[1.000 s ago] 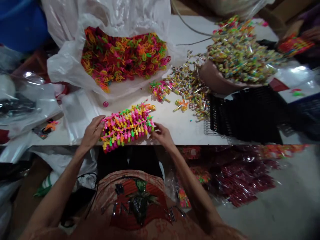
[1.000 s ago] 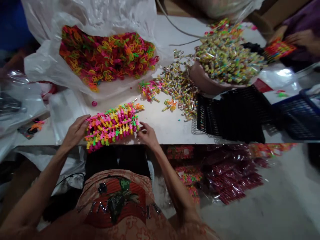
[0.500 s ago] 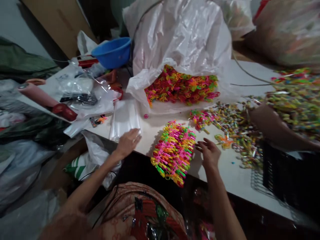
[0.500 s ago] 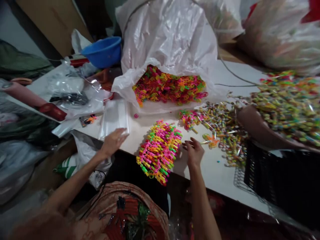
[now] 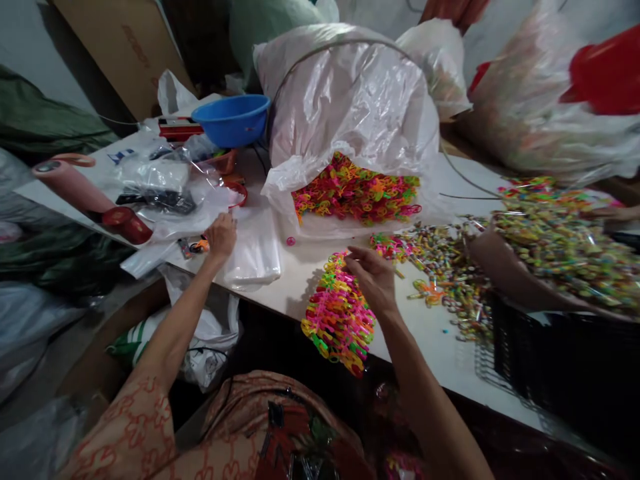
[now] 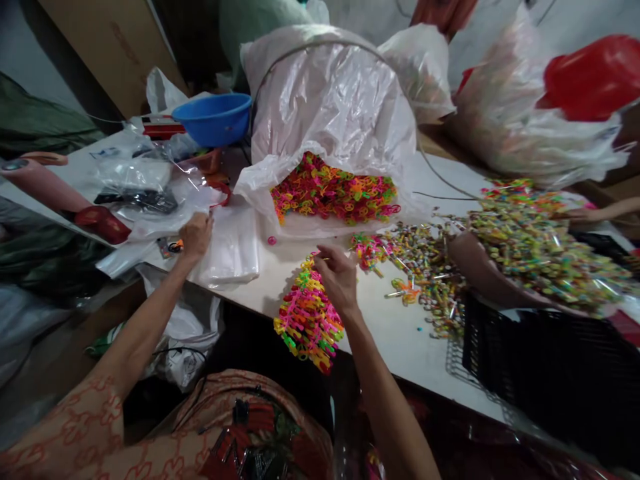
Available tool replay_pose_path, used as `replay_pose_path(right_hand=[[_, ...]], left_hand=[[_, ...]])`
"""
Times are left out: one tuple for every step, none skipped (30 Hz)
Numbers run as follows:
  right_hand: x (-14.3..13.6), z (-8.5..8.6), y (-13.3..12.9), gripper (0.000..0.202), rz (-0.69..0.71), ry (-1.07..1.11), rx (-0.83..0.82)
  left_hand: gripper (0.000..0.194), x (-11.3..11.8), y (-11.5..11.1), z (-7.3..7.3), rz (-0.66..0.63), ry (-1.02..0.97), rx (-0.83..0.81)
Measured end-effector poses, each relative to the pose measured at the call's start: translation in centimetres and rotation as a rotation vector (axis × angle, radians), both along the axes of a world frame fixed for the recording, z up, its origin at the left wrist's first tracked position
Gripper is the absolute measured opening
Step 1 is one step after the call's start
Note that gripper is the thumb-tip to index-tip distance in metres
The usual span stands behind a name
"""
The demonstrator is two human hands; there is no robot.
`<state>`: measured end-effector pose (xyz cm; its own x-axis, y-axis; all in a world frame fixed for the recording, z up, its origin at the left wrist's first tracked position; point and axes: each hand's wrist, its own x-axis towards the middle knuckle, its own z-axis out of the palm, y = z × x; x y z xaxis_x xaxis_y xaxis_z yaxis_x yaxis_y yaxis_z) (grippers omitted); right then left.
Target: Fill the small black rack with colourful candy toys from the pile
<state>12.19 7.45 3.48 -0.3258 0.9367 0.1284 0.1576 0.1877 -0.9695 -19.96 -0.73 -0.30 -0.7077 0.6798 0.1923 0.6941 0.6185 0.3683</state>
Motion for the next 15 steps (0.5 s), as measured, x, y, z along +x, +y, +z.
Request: replay_pose_path(right_hand=[[-1.1, -0.2, 0.0, 0.034, 0.059, -0.017, -0.009], [-2.3, -0.4, -0.1, 0.033, 0.118, -0.036, -0.02], [-3.5, -0.8, -0.1, 0.031, 0.174, -0.061, -0.032], [-4.6, -1.1, -0.1, 0.029, 0.22, -0.092, -0.041], [-5.8, -1.5, -0.1, 0.025, 0.256, -0.129, -0.044], [-6.9, -1.8, -0.1, 0.022, 0.283, -0.172, -0.041], [-7.9, -2.0, -0.1, 0.019, 0.3, -0.213, -0.033], [-8.7, -2.2, -0.1, 0.017, 0.31, -0.248, -0.021], [-9.3, -2.4, -0.1, 0.017, 0.319, -0.274, -0.01], [-9.6, -2.4, -0.1, 0.016, 0.326, -0.289, -0.001], [-9.7, -2.4, -0.1, 0.015, 0.334, -0.296, 0.003], [-9.6, -2.4, -0.1, 0.014, 0.34, -0.299, 0.003], [-9.3, -2.4, -0.1, 0.014, 0.345, -0.301, 0.001], [-9.1, -2.3, -0.2, 0.013, 0.349, -0.304, -0.005], [-8.8, -2.3, -0.2, 0.012, 0.352, -0.31, -0.013]], left_hand=[[0.028, -0.5, 0.1, 0.8, 0.003, 0.011, 0.058], [0.03, -1.0, 0.2, 1.3, 0.002, 0.016, 0.107], [0.033, -1.3, 0.2, 1.7, -0.006, 0.015, 0.136], [0.037, -1.3, 0.2, 1.7, -0.021, 0.007, 0.14], [0.04, -1.0, 0.2, 1.4, -0.039, -0.006, 0.12], [0.043, -0.5, 0.1, 0.8, -0.065, -0.022, 0.082], [0.044, 0.2, 0.0, 0.0, -0.099, -0.034, 0.022], [0.043, 1.0, -0.1, -0.8, -0.135, -0.045, -0.047], [0.041, 1.8, -0.2, -1.7, -0.182, -0.046, -0.133], [0.036, 2.5, -0.3, -2.5, -0.22, -0.047, -0.194], [0.031, 3.1, -0.3, -3.1, -0.249, -0.049, -0.241], [0.027, 3.4, -0.3, -3.5, -0.266, -0.052, -0.263], [0.025, 3.5, -0.3, -3.6, -0.269, -0.06, -0.263], [0.024, 3.4, -0.2, -3.5, -0.264, -0.067, -0.255], [0.023, 3.2, 0.0, -3.2, -0.257, -0.073, -0.247]])
